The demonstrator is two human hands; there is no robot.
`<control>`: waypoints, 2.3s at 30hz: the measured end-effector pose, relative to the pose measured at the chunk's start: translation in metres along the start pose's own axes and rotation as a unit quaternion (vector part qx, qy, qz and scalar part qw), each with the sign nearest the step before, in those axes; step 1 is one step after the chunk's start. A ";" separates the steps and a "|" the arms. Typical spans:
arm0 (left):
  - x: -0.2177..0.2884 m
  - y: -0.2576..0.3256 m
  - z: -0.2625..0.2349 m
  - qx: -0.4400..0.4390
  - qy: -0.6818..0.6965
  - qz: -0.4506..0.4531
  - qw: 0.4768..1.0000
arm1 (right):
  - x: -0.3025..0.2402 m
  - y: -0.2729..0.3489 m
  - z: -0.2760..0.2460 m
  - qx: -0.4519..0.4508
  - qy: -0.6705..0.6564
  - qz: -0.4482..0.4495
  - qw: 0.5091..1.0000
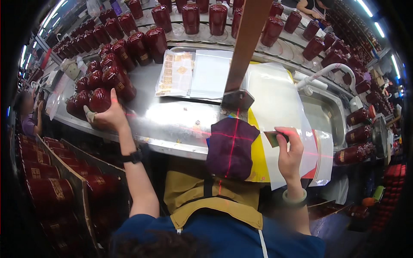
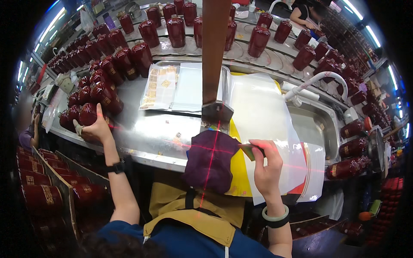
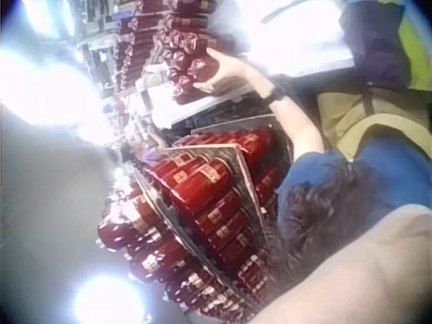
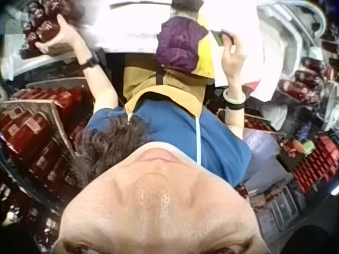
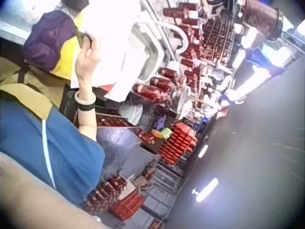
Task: Applying labels and cleaning red glass bottles on a production line.
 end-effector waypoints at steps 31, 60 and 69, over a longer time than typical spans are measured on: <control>0.172 -0.036 0.072 -0.142 0.395 0.115 0.900 | -0.013 0.035 0.044 -0.028 -0.072 0.143 0.987; 0.209 0.099 -0.161 -0.741 0.484 -0.305 0.351 | -0.006 0.028 0.066 -0.123 -0.226 0.127 0.958; 0.233 0.142 0.010 -0.655 0.385 0.161 0.630 | -0.015 0.050 0.079 -0.063 0.047 0.026 0.997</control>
Point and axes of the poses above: each hand's wrist, its own y-axis away from the middle knuckle, its own z-axis out of the palm, x = y × z, the point moved 2 cm from there along -y, towards the middle knuckle, and after that the axes turned 3 degrees about -z, right-handed, at the moved point
